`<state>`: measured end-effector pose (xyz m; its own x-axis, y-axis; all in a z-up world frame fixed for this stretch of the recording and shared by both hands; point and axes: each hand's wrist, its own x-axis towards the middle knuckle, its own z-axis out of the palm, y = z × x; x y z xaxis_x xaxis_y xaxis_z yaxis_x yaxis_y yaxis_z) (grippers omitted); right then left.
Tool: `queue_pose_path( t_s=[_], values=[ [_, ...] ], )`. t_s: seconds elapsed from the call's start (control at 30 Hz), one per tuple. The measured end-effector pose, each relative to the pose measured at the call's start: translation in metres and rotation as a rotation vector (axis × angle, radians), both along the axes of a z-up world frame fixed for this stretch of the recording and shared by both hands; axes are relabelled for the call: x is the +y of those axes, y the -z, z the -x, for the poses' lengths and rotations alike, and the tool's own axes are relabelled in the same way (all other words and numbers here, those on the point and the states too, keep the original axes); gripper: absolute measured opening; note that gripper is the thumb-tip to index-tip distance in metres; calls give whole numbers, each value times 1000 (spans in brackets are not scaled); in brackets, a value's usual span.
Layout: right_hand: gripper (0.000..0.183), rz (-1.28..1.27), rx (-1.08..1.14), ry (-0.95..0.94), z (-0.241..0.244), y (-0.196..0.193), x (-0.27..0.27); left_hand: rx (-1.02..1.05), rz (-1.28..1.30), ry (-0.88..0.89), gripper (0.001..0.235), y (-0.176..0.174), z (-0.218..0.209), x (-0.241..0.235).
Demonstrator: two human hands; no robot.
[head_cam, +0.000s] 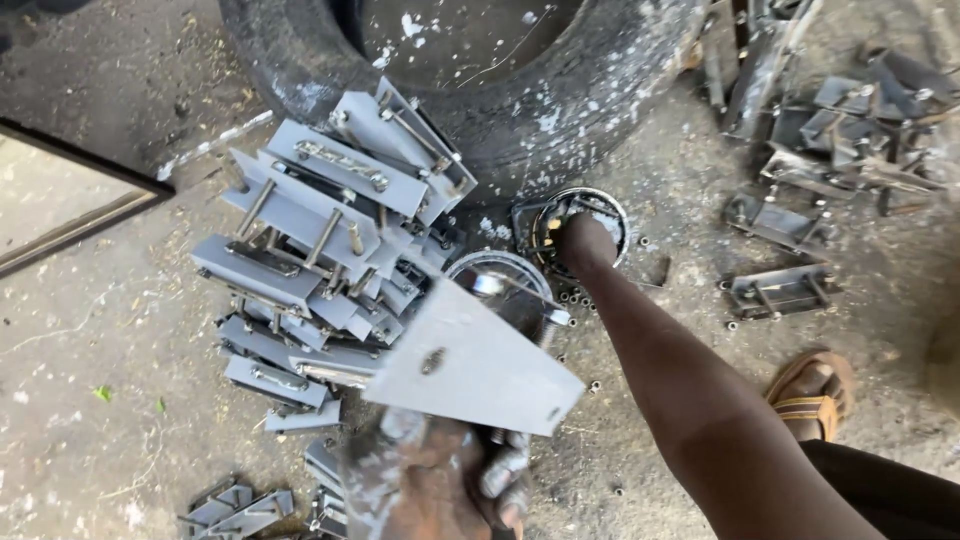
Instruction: Painting small metal brackets or components using a paintbrush and grey paint in an industrial setting.
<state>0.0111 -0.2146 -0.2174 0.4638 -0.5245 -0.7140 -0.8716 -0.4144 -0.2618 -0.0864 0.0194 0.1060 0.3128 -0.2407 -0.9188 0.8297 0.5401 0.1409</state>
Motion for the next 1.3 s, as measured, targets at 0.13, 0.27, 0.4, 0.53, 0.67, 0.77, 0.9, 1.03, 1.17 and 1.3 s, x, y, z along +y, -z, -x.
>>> queue_pose_path(
  t_s=[0.13,0.27,0.4,0.53,0.67,0.77,0.9,1.03,1.17,1.3],
  values=[
    [26,-14,-129,42,19,59,-22,52,-187,101,75,-16,-3,-17],
    [11,-436,-645,491,45,108,-75,-233,-210,394,51,-59,-21,-45],
    [18,-792,-690,555,62,-51,-112,-269,-161,373,47,-63,-23,-59],
    [6,-614,-822,501,73,-164,-150,-350,-4,389,47,-53,-20,-66],
    [27,-642,-991,370,133,-321,-120,-449,179,456,67,-14,-17,-78],
    [33,-697,-1043,297,173,-382,-87,-501,159,466,74,-19,-16,-80],
    [27,-734,-1111,229,170,-387,-57,-534,55,453,78,-38,-11,-81],
    [20,-629,-1122,104,161,-375,-42,-550,25,430,86,-14,-12,-79],
    [20,-586,-1171,77,153,-367,-40,-569,-39,414,86,3,-17,-78],
    [22,-572,-1166,65,151,-365,-38,-540,-34,397,83,-6,-17,-82]
  ],
)
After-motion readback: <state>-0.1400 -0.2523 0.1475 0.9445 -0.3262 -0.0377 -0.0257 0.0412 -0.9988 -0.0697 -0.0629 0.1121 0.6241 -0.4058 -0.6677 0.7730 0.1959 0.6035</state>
